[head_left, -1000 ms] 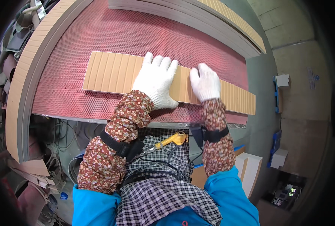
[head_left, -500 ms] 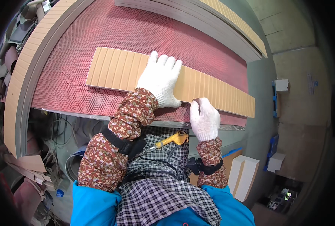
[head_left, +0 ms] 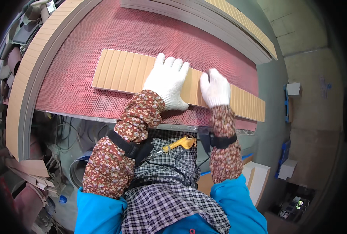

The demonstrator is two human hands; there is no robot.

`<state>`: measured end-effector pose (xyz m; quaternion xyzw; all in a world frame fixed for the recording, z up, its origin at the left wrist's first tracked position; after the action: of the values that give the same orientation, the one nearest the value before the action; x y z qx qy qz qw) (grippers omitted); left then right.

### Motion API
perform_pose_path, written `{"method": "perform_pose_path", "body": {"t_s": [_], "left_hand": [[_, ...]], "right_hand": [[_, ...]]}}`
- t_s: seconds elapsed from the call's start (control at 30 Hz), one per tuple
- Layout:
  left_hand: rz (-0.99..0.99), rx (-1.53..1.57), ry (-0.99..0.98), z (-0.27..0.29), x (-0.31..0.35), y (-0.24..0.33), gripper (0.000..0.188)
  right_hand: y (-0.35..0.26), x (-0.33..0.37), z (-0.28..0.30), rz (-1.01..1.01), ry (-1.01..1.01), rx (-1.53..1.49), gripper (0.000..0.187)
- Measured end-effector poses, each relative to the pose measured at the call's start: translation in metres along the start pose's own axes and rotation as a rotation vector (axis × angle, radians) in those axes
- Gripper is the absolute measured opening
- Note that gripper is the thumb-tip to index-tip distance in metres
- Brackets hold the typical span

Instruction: Sanding the surfaces and edges of a wooden board using sandpaper in a workshop environment.

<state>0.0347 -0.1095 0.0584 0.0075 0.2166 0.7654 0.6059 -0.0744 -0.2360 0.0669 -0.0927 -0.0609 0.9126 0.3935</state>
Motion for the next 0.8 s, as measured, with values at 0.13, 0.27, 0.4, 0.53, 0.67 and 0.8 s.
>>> {"method": "perform_pose_path", "body": {"t_s": [0.13, 0.27, 0.4, 0.53, 0.67, 0.8], "left_hand": [[-0.025, -0.005, 0.091, -0.003, -0.001, 0.002, 0.102], [-0.005, 0.016, 0.018, 0.000, 0.000, 0.000, 0.105], [-0.006, 0.003, 0.010, -0.001, -0.002, -0.001, 0.105], [-0.004, 0.001, 0.017, -0.003, -0.001, 0.001, 0.106], [-0.010, -0.005, 0.066, -0.002, 0.001, 0.000, 0.107], [-0.010, 0.008, 0.066, -0.001, 0.002, 0.000, 0.105]], "right_hand": [[-0.001, 0.071, 0.010, 0.041, 0.071, -0.054, 0.025], [-0.007, 0.117, 0.014, 0.032, 0.029, -0.141, 0.020], [-0.015, 0.121, 0.013, 0.013, 0.034, -0.180, 0.015], [-0.019, 0.110, 0.015, 0.023, 0.119, -0.225, 0.015], [-0.019, 0.109, 0.011, 0.022, 0.093, -0.169, 0.015], [-0.022, 0.105, 0.011, 0.040, 0.090, -0.178, 0.015]]}}
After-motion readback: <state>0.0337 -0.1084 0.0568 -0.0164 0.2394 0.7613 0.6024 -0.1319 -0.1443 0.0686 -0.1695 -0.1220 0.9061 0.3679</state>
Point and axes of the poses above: each hand's wrist, its own x-axis away from the middle knuckle, its own z-axis out of the back of the hand, y = z × x, the point moved 7 cm from there along -x, towards the middle knuckle, and after that the axes turned 2 degrees about z, right-handed, at the moved point
